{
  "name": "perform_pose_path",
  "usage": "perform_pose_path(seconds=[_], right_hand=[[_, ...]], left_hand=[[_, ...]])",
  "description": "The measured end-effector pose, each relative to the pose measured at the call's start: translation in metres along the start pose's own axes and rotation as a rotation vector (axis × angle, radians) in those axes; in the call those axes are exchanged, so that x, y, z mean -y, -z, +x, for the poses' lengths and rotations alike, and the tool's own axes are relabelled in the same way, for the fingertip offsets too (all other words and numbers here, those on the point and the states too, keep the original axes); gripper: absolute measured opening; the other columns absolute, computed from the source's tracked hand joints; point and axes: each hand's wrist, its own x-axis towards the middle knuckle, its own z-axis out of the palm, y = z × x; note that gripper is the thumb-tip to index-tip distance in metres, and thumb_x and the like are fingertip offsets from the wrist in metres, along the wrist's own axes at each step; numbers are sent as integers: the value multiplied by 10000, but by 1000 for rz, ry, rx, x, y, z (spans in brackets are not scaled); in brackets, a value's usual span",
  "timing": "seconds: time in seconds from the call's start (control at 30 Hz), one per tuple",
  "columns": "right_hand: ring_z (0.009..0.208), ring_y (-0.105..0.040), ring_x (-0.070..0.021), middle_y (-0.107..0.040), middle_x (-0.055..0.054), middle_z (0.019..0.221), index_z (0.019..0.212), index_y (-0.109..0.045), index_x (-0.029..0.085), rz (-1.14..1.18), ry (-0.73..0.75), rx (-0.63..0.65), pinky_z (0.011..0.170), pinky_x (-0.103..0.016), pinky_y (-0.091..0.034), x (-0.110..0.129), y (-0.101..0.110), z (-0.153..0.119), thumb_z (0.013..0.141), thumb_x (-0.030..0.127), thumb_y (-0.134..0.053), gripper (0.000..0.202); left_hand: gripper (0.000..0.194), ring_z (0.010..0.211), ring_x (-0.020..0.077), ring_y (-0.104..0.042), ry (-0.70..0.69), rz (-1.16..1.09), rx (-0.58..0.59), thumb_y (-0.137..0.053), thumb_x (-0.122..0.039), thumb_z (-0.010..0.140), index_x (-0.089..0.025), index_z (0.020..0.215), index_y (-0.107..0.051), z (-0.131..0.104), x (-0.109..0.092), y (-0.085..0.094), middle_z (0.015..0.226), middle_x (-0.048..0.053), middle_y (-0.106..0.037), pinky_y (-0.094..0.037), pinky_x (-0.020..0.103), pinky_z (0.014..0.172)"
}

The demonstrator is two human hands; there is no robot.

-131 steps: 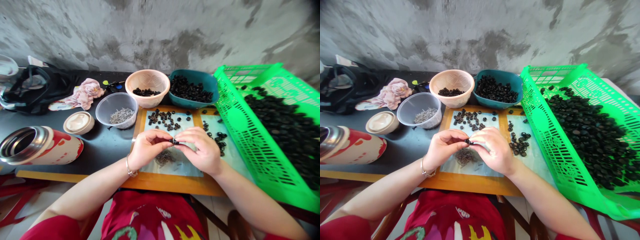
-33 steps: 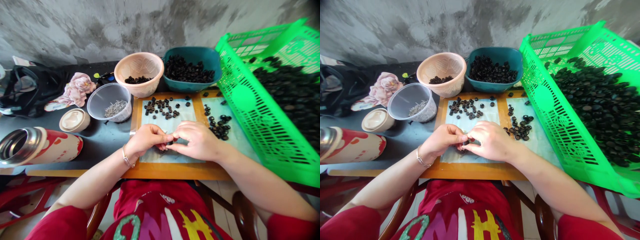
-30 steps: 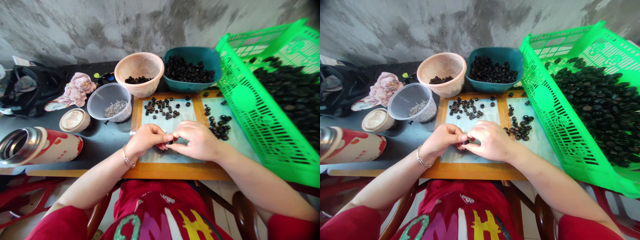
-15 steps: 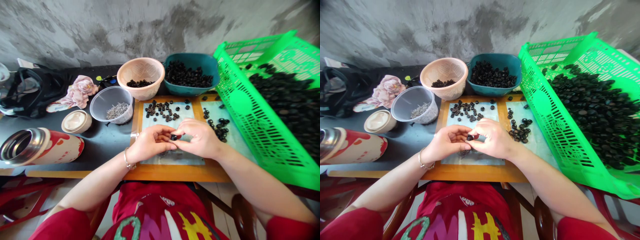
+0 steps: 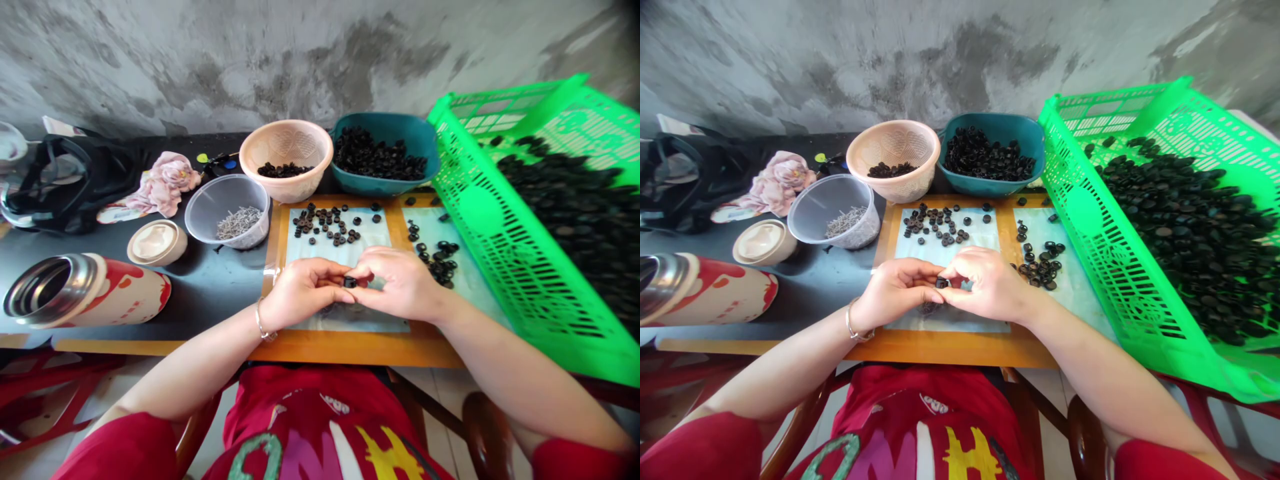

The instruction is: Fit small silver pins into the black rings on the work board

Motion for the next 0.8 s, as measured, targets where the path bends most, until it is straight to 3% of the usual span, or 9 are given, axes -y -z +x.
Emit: perform_pose_path(seconds=[0.43, 0.6, 0.8], right_hand=[[576, -519, -128, -577, 9, 602, 762, -599, 178, -44, 61, 6, 563, -253, -409, 4, 2, 1, 853, 242, -678, 136], [568, -515, -132, -577, 1, 595, 748, -594, 173, -62, 70, -27, 549, -257, -403, 5, 1, 0, 854, 231, -675, 146], [636, -572, -159, -651, -28, 689, 877, -642, 171, -96, 88, -62, 609, -293, -453, 3, 6, 3, 875, 253, -667, 85]], left_hand=[[347, 719, 172, -702, 4, -11, -8, -853, -281, 653, -181, 976, -772, -1, -2, -1, 836, 63, -767, -561, 246, 664], [331, 763, 202, -711, 17, -1, -44, -857, -296, 643, -162, 932, -768, -3, -5, -2, 793, 66, -757, -578, 284, 701], [454, 811, 185, -720, 37, -201, -35, -890, -265, 600, -120, 989, -706, 0, -10, 0, 915, 94, -753, -587, 277, 758]])
